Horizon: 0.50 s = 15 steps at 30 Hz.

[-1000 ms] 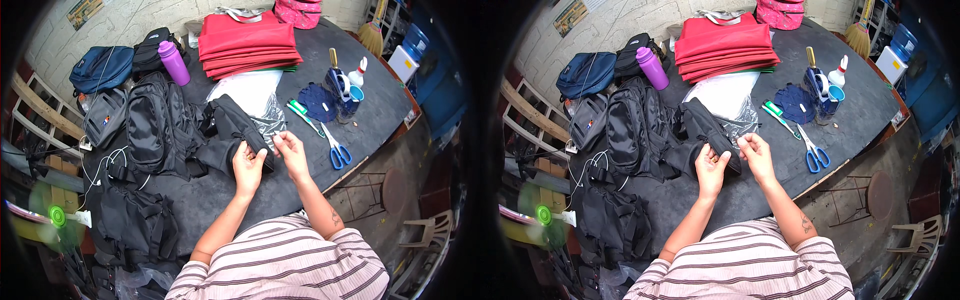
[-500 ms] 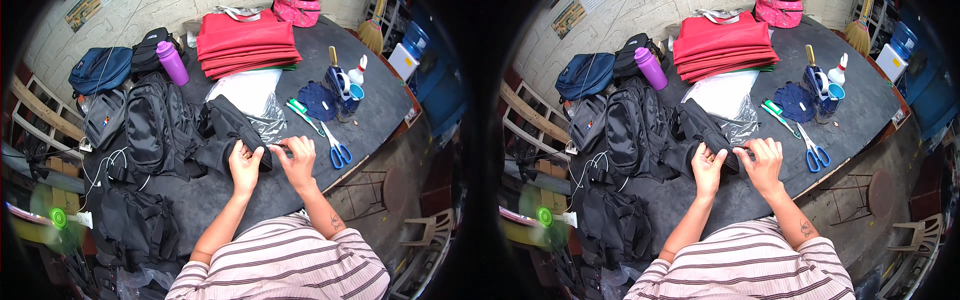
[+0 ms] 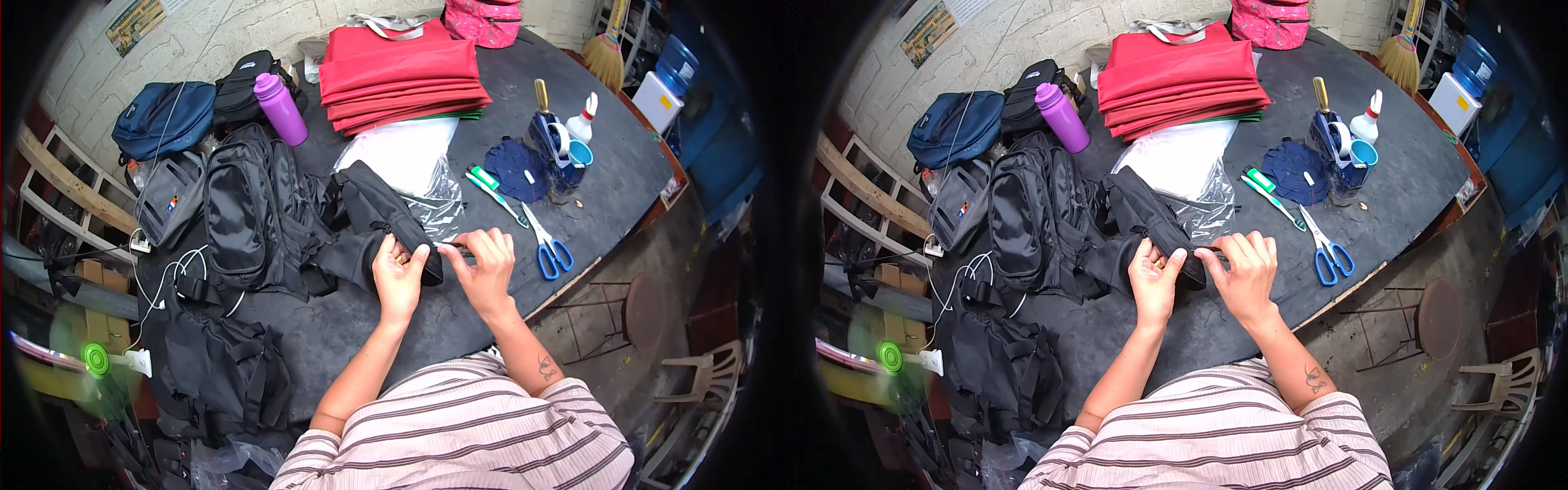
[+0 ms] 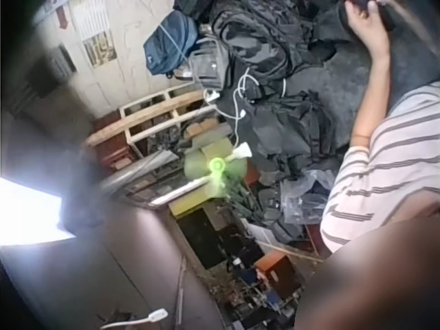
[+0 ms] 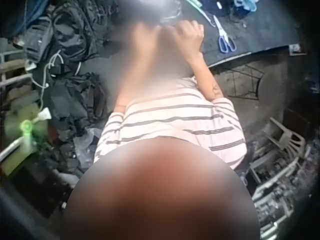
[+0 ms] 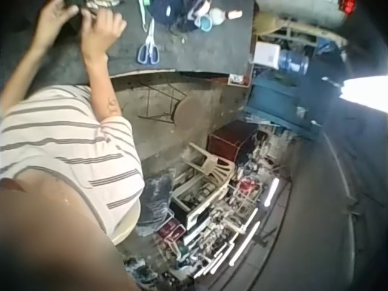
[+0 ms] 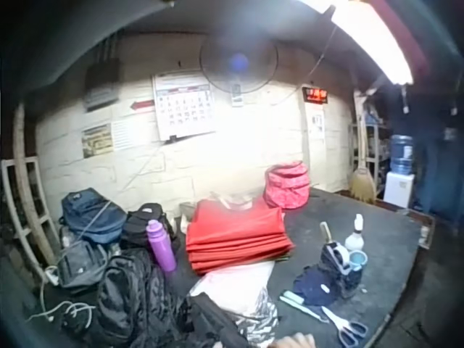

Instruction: Trimming loose threads from black textile bags using a thread cutter and scissors in a workshop setting.

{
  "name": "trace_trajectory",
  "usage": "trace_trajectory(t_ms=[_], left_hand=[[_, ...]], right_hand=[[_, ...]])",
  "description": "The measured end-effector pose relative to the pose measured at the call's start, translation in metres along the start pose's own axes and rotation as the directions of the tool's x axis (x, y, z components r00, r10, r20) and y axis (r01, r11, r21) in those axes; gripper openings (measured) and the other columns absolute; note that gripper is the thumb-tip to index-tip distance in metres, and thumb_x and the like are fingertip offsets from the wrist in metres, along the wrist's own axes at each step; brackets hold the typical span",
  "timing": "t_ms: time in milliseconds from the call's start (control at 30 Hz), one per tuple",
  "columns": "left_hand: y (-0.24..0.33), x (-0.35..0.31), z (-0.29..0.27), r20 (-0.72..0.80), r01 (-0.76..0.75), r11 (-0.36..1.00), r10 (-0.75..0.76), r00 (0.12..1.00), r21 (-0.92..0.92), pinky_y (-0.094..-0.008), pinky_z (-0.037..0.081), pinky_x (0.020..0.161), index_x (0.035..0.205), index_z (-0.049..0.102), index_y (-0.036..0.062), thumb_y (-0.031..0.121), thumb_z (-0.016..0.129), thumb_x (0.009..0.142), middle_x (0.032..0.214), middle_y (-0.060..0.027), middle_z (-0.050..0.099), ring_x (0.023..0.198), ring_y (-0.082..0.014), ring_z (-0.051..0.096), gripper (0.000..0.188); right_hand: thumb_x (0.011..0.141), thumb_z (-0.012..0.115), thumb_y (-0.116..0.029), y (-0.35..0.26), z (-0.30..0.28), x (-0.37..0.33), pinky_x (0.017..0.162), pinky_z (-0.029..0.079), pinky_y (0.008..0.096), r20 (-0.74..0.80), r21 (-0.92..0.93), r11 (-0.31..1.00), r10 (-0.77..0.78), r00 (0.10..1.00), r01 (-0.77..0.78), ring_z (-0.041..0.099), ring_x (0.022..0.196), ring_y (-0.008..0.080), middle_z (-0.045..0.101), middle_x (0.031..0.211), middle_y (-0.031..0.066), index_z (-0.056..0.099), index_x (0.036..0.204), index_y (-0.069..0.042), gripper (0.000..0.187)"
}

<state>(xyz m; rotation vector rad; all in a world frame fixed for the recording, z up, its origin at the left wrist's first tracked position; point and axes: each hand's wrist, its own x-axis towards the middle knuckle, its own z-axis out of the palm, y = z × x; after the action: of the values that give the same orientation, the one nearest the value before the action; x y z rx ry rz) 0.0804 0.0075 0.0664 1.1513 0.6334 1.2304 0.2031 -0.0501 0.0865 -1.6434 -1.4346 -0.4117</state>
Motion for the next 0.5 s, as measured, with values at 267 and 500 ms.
trace_trajectory(t_ms=[267,500], left_hand=[[0.005,-0.004,0.004,0.047,0.056,0.998,-0.057,0.997,0.027,-0.0214,0.047,0.077,0.099,0.051,-0.0020,-0.003,0.061,0.084,0.095,-0.0059,0.061,0.086,-0.0085,0.057,0.017],[0.002,-0.001,-0.002,0.070,0.004,0.999,-0.007,0.998,0.044,-0.0217,0.047,0.077,0.099,0.052,-0.0022,-0.003,0.060,0.085,0.096,-0.0061,0.061,0.087,-0.0087,0.057,0.016]], right_hand=[[0.072,0.074,-0.024,0.004,0.002,0.014,0.064,0.035,0.0329,0.030,0.175,0.972,0.152,0.988,-0.155,0.052,0.063,0.0185,0.060,0.067,-0.0005,0.061,0.074,-0.009,0.020],[0.074,0.072,-0.031,0.007,-0.003,0.015,0.066,0.035,0.0320,0.211,0.173,0.962,0.172,0.962,-0.210,0.050,0.065,0.0182,0.059,0.068,-0.0004,0.063,0.074,-0.010,0.024]])
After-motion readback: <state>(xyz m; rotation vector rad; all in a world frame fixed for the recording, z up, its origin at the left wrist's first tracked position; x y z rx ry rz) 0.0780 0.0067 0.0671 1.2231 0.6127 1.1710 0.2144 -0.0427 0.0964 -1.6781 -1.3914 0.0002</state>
